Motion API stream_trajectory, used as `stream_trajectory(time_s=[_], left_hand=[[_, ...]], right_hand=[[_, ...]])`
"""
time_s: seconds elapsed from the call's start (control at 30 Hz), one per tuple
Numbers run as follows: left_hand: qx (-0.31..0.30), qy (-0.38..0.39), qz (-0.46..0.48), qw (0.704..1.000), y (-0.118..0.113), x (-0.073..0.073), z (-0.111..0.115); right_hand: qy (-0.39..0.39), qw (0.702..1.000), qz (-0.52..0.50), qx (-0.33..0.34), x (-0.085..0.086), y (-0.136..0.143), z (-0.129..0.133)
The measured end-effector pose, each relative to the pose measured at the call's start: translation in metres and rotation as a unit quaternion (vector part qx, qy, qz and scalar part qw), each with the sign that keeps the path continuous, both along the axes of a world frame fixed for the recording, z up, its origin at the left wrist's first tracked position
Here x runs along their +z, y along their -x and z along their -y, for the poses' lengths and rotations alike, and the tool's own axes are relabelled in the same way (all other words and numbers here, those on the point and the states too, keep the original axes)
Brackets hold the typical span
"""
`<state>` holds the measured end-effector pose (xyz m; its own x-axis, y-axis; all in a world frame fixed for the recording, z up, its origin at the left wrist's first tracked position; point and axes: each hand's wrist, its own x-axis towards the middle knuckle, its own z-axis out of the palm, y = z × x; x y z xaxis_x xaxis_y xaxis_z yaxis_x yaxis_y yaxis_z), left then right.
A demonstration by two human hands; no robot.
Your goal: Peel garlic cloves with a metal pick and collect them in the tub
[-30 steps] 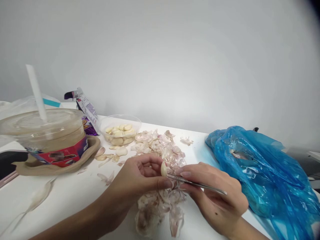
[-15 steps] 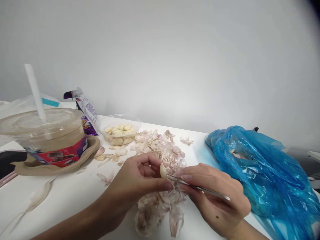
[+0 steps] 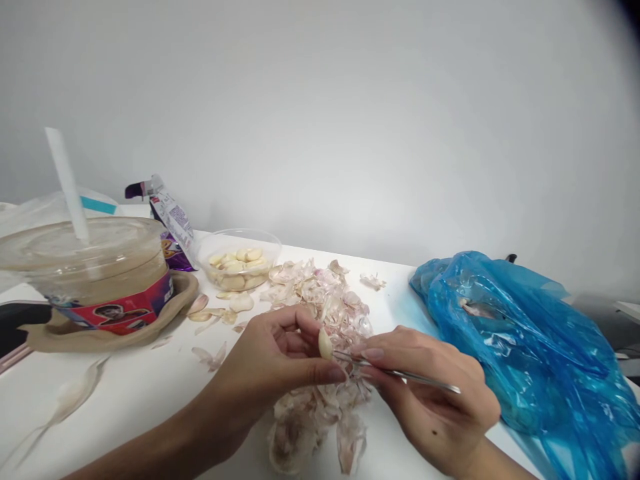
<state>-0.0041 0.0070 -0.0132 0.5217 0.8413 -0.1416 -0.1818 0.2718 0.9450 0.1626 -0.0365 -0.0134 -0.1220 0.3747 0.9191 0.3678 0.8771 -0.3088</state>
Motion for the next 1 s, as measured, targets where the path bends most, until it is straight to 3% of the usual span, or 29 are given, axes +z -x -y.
stream_trajectory(time_s=[1.0], left_hand=[[-0.018,0.017,-0.006,1.0,-0.001,0.0006,0.0015]], right_hand=[[0.005,1.0,0.002,0.0,-0.0064,-0.005,0.0001]])
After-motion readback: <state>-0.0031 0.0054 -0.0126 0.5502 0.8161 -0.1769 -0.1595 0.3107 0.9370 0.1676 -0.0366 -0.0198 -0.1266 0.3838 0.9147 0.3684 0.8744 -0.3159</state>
